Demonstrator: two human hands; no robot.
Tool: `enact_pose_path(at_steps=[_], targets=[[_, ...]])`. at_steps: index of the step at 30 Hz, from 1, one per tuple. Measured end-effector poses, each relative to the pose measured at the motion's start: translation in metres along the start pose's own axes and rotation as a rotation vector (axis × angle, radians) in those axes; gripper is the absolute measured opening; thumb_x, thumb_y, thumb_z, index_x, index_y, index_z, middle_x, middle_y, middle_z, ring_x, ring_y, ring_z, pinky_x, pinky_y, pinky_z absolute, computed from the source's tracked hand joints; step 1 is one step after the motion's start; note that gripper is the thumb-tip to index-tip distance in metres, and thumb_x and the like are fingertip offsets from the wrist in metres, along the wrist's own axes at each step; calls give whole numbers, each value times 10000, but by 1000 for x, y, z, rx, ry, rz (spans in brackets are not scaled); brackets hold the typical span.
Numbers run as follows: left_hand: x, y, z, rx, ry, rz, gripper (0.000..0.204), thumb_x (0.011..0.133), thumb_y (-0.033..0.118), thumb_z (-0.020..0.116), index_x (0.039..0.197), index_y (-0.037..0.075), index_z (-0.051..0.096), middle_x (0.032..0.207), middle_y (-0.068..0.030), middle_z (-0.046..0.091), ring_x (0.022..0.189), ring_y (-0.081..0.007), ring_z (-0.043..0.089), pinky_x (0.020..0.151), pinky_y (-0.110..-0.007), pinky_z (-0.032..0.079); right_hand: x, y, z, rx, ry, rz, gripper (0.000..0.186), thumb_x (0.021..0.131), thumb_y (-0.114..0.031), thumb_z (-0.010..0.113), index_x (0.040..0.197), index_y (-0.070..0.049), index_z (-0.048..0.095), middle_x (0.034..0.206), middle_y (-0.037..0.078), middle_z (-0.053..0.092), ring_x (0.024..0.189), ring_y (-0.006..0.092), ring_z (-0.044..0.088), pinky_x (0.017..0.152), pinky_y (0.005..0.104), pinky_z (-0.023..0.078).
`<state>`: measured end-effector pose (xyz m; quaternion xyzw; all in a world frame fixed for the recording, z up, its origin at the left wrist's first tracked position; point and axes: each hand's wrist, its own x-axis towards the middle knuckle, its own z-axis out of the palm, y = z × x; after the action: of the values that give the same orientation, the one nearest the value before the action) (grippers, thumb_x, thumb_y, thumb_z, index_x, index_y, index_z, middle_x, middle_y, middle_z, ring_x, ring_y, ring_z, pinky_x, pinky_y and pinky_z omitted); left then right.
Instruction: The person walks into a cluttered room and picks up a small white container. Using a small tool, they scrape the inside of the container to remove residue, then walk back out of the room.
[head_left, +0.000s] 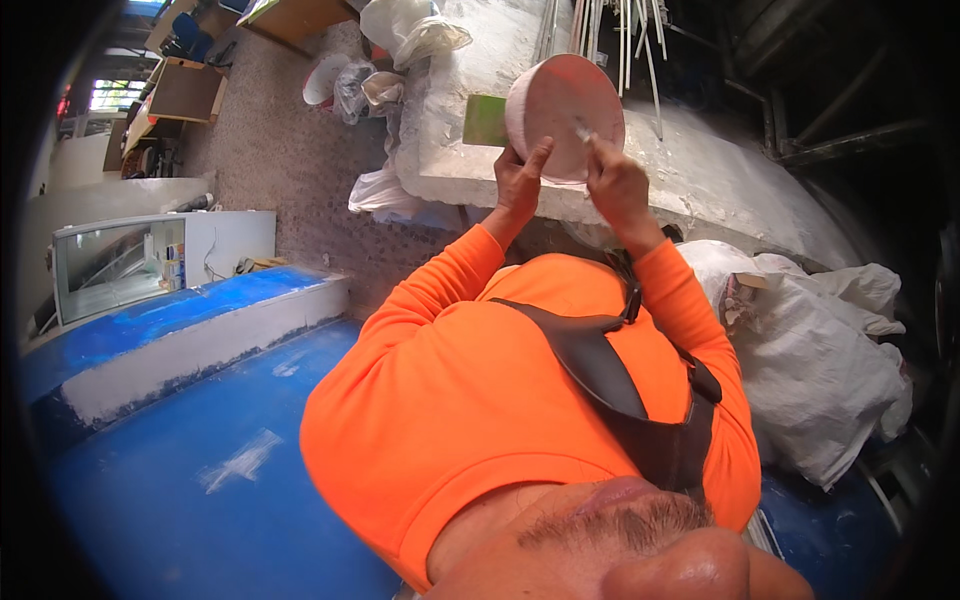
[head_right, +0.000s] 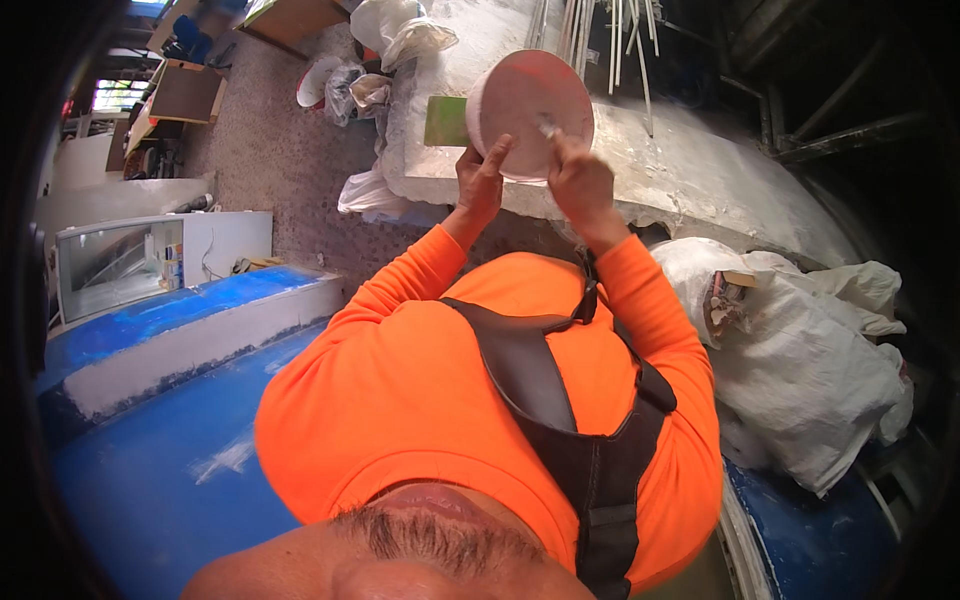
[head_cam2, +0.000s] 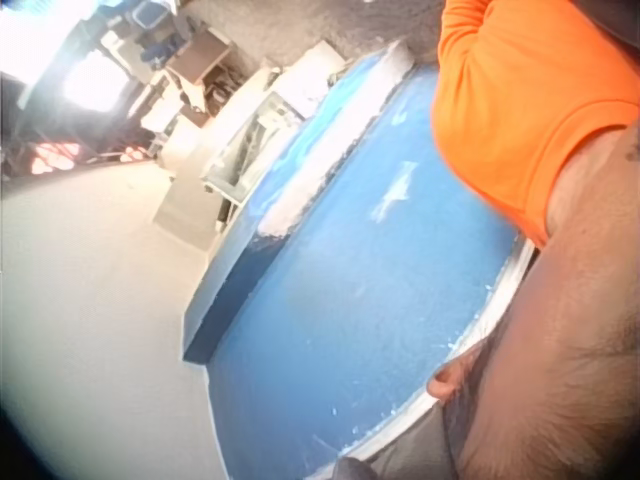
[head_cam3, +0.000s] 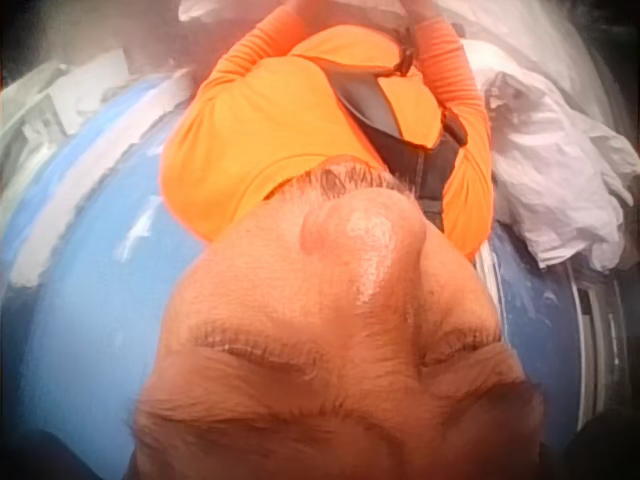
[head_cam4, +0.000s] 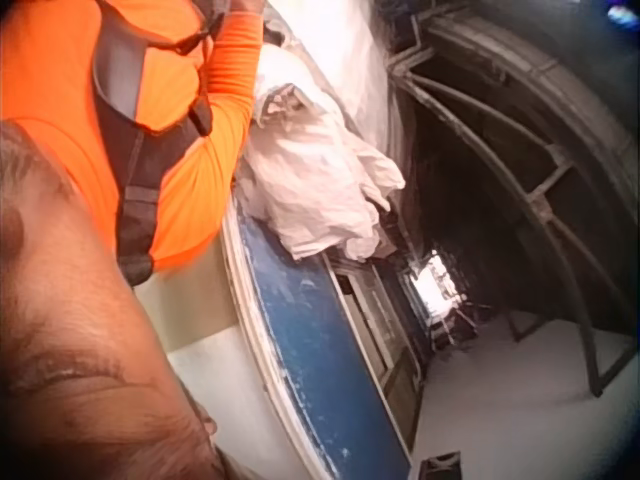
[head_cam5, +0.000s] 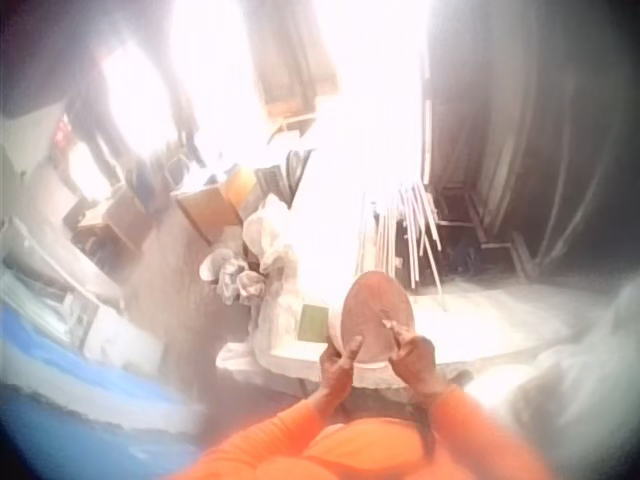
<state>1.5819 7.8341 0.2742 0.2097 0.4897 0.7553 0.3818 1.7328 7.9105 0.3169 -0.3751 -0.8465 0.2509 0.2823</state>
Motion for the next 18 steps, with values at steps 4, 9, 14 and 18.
enact_pose_path(at_steps=[4, 9, 14, 18], targets=[[-2, -6, 7, 12, 43, 33, 392, 918, 187, 774, 1205, -38, 629, 1108, -78, 698, 978, -127, 636, 874, -268, 508, 9, 11, 3, -1, 38, 1, 282, 977, -210, 590, 1166, -41, 713, 980, 223, 710, 852, 397, 704, 733, 464, 568], [-9, -4, 2, 87, 9, 17, 401, 915, 180, 767, 1208, -53, 623, 1112, -96, 703, 979, -137, 646, 870, -275, 516, 16, 20, 11, 12, 2, 112, 284, 971, -205, 570, 1166, -49, 705, 949, 217, 707, 837, 402, 696, 739, 481, 562], [-8, -5, -2, 93, 3, 18, 392, 917, 167, 757, 1206, -58, 619, 1126, -103, 699, 990, -138, 643, 876, -283, 520, 19, 12, 6, 9, 15, 73, 267, 974, -208, 568, 1110, -43, 727, 961, 226, 706, 846, 398, 697, 735, 475, 561], [-10, -8, 0, 105, 9, 24, 381, 917, 151, 754, 1206, -56, 620, 1116, -100, 699, 983, -134, 638, 870, -279, 518, 15, 13, 17, 28, 62, 14, 302, 982, -228, 570, 1162, -37, 718, 952, 221, 714, 837, 393, 707, 724, 464, 566]])
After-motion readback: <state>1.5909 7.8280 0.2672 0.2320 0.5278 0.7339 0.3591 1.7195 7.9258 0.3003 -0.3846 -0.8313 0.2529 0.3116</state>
